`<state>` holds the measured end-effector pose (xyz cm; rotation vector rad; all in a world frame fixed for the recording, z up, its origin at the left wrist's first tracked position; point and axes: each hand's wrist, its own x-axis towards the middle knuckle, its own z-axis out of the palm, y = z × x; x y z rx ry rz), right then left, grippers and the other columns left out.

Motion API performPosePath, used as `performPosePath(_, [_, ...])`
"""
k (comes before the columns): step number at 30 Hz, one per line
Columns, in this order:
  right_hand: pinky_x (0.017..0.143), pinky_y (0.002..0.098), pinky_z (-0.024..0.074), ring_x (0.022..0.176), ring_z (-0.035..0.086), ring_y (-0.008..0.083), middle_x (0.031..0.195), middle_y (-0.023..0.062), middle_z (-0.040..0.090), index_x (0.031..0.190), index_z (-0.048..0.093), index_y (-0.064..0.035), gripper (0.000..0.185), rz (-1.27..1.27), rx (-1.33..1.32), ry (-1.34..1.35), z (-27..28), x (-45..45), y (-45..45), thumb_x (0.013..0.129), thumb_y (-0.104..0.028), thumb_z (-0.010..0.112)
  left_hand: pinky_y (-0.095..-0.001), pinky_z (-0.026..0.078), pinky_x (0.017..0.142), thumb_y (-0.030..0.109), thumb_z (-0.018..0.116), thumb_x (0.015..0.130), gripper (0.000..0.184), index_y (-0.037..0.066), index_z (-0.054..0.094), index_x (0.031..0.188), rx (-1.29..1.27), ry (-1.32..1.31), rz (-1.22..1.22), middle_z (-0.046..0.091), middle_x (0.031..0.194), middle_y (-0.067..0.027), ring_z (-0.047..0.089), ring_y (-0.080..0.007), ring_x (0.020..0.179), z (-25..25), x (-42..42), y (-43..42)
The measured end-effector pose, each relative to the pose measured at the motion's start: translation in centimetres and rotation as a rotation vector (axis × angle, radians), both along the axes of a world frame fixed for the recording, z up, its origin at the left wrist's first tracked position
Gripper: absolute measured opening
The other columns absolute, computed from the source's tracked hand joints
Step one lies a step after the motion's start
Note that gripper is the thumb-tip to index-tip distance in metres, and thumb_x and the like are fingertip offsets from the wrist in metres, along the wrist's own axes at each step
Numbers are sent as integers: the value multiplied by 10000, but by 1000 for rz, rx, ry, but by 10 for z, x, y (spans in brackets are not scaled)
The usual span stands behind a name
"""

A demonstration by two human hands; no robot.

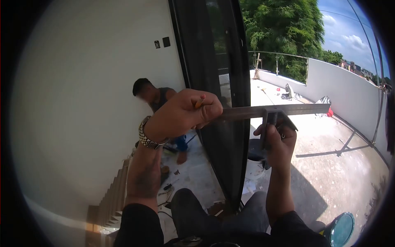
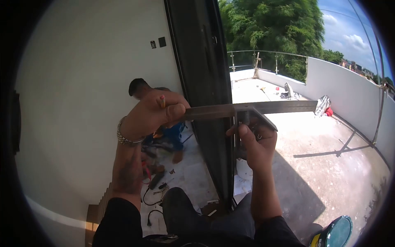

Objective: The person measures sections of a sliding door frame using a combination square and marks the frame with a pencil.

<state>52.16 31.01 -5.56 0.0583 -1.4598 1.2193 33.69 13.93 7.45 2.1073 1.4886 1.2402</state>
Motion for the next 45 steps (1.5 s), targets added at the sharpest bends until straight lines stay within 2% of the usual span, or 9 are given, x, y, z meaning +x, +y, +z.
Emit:
performPosePath(1, [857, 368, 541, 649, 624, 138, 720, 141, 684, 897, 631, 19, 339, -5, -109, 56, -3, -3, 1, 964, -314, 616, -195, 361, 495, 291, 637, 983, 309, 1, 697, 896, -2, -2, -7, 591, 651, 22, 461, -20, 551, 6, -7, 6])
performPosePath(5, [1060, 551, 448, 614, 553, 148, 679, 79, 578, 918, 611, 9, 286, 367, -223, 174, -56, -28, 50, 1008, -254, 542, -237, 351, 436, 418, 545, 1011, 428, 25, 707, 960, 350, 59, 496, 570, 609, 13, 490, -43, 514, 17, -65, 75])
performPosePath(8, [604, 256, 491, 636, 639, 128, 694, 75, 656, 896, 666, -19, 286, 313, -368, -39, -93, -55, 38, 977, -289, 616, -280, 416, 498, 399, 587, 983, 418, -3, 696, 1017, 280, 152, 484, 620, 632, -51, 547, -99, 552, 2, -31, 91])
performPosePath(12, [545, 221, 445, 613, 600, 84, 711, 28, 647, 843, 652, -16, 220, 317, -427, -7, -89, -53, 11, 947, -210, 661, -345, 476, 622, 364, 634, 942, 407, -31, 666, 1036, 464, 144, 499, 654, 695, -116, 611, -184, 620, 4, -36, 112])
performPosePath(14, [566, 243, 479, 642, 637, 121, 757, 59, 668, 900, 642, -18, 208, 269, -349, -60, -96, -56, 24, 960, -217, 644, -390, 495, 757, 347, 666, 909, 427, -40, 640, 1087, 495, 140, 568, 688, 829, -167, 664, -273, 748, 18, -22, 103])
performPosePath(21, [585, 254, 514, 641, 659, 152, 802, 90, 692, 961, 629, -15, 187, 267, -319, -97, -123, -56, 34, 956, -201, 640, -385, 509, 850, 295, 703, 874, 447, -30, 624, 1171, 651, 460, 546, 696, 1004, -191, 688, -289, 927, 36, -50, 116])
performPosePath(23, [595, 260, 522, 654, 667, 156, 811, 92, 692, 962, 628, -10, 183, 232, -281, -125, -128, -56, 36, 948, -192, 647, -367, 527, 745, 234, 730, 839, 310, -8, 667, 1022, 793, 304, 455, 695, 924, -171, 694, -294, 847, 34, -52, 130])
performPosePath(35, [580, 268, 529, 658, 677, 169, 795, 106, 693, 952, 622, 0, 209, 380, -421, -106, -109, -40, 18, 938, -206, 654, -260, 457, 569, 195, 675, 907, 195, 4, 644, 925, 711, -149, 398, 638, 734, -40, 577, -92, 606, 20, -42, 153])
performPosePath(45, [644, 333, 540, 646, 654, 172, 715, 91, 645, 857, 618, -14, 264, 198, -302, -18, -98, -16, 24, 970, -252, 605, -242, 405, 514, 228, 619, 943, 198, 39, 622, 1000, 478, -254, 353, 575, 733, 8, 503, -46, 560, 13, -24, 129])
